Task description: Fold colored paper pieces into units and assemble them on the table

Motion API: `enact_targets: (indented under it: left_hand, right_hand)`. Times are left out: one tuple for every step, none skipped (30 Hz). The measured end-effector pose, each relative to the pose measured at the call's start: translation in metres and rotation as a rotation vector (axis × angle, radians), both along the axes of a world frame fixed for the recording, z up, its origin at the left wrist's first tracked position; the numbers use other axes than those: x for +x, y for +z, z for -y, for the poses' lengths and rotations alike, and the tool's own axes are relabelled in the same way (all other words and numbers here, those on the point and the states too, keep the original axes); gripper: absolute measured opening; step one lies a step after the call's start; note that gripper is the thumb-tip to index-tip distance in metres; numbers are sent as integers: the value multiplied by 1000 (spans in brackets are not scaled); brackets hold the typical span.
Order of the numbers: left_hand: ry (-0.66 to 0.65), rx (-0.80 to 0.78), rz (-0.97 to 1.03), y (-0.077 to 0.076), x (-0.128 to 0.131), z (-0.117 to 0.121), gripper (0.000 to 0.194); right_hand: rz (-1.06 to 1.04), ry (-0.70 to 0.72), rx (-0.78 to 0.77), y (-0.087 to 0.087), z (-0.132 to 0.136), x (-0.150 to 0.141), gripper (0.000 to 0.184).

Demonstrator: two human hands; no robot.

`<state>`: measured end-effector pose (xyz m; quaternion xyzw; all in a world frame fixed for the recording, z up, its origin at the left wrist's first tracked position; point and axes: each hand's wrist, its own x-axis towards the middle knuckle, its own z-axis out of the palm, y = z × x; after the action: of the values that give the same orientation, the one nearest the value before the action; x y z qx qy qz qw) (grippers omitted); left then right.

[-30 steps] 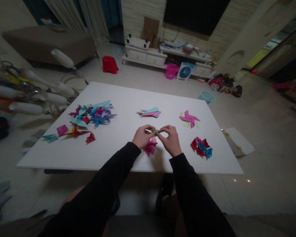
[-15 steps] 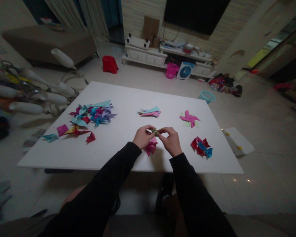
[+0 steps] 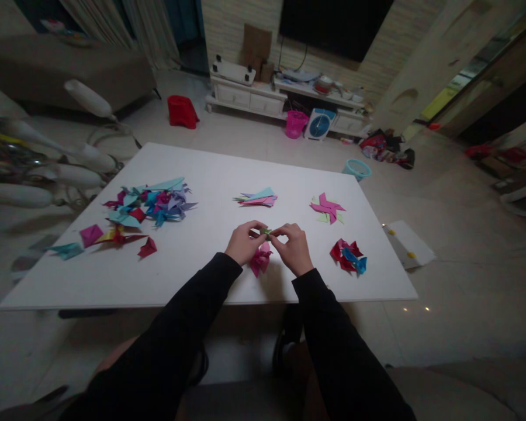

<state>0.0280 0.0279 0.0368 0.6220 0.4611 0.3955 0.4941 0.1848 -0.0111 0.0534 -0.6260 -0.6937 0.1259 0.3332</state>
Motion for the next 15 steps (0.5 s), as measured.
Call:
enact_targets:
  left_hand:
    - [-1,3,-5,0,0,0,14]
    - [-3,7,-8,1,0,0,14]
    - [-7,10,-11,1,0,0,15]
    - [-8,12,-15,1,0,0,16]
    - [-9,11,-19,0,0,0,17]
    - [-8,8,-22,0,0,0,18]
    - [-10,4,-23,0,0,1,19]
    - [-13,-1,-23,-1,0,1,21]
    - [-20,-5,-24,-1,0,1,23]
    - [-27,-8,-24,-1,0,1,25]
    - [-33,-8,-27,-2,0,1,27]
    - [-37,-5,-32,-2,0,1,30]
    - [-38,-2,-36,-2,0,1,31]
    - [-36,-4,-33,-2,0,1,32]
    - [-32,-13,-22,-2,-1,1,33]
  right_hand:
    - [11,-5,-7,0,0,0,8]
    - [20,-10,-12,0,0,0,7]
    - [26,-15,-16,0,0,-1,7]
    - [29,-18,-18,1,0,-1,7]
    - [29,-19,-21,1,0,-1,8]
    - [28,-18,-24,1,0,-1,8]
    - [27,-17,-25,1,0,-1,9]
    - [28,-17,-24,1,0,-1,10]
    - [32,-18,-23,2,0,0,10]
    - [38,-19,-24,2,0,0,11]
    - [45,-21,-26,2,0,0,11]
    - [49,-23,-28,3,0,1,11]
    - [49,-26,-30,3,0,2,12]
    - [46,-30,-31,2,0,3,11]
    - [41,-38,-29,2,0,4,12]
